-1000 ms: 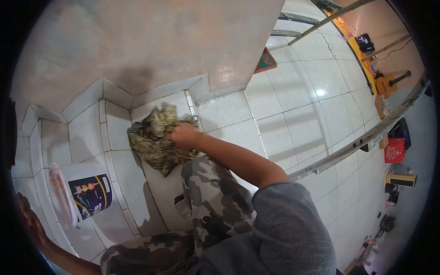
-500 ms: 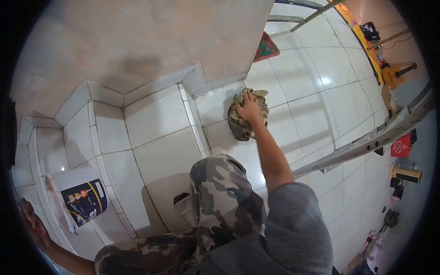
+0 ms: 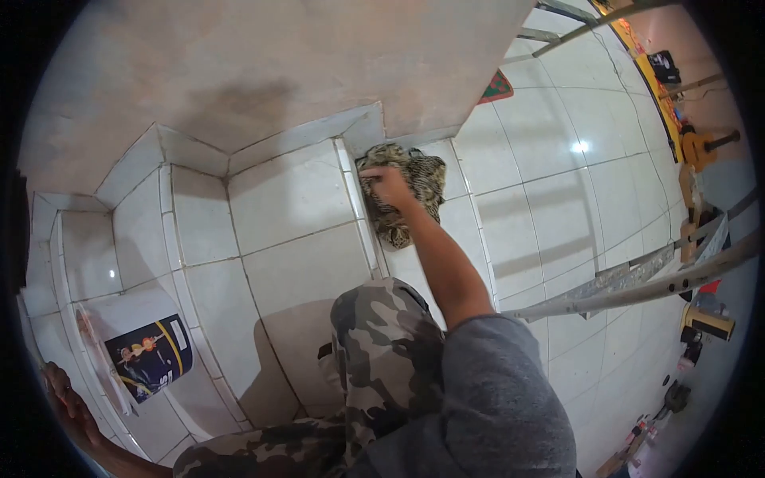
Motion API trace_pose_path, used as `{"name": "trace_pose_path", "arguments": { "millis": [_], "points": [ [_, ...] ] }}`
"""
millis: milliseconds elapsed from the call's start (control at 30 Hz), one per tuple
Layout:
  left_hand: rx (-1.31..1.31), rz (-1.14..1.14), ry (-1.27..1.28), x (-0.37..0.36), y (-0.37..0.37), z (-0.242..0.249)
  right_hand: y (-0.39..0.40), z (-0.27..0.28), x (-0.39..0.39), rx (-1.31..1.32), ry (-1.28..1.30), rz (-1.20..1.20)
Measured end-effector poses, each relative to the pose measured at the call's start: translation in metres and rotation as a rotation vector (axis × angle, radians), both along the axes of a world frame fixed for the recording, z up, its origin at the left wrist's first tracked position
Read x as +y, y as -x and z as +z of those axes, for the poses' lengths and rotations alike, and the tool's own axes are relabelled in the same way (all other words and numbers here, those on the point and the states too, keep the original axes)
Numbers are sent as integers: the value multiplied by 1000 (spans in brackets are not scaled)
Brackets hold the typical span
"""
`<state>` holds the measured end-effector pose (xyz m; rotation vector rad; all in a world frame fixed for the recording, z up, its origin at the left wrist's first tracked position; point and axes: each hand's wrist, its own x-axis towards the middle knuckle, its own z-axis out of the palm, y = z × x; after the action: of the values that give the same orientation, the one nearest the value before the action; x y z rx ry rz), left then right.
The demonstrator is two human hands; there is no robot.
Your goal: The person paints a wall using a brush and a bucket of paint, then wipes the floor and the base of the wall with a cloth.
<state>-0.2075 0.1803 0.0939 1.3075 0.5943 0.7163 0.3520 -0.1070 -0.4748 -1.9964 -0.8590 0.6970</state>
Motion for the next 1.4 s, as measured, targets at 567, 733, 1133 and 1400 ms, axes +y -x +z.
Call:
{"name": "trace_pose_path", "arguments": {
  "millis": [567, 733, 1133, 1400],
  "points": [
    [-57, -39, 46, -10, -7, -6, 16, 44, -51, -299, 307, 529],
    [-327, 358, 216, -48, -9, 9, -6, 89, -79, -9, 339, 665],
    [-94, 514, -94, -114, -72, 49, 56, 125, -75, -286, 395, 279],
    [30, 628, 19, -137, -46, 77, 61, 303, -24, 0, 278, 92]
  ]
}}
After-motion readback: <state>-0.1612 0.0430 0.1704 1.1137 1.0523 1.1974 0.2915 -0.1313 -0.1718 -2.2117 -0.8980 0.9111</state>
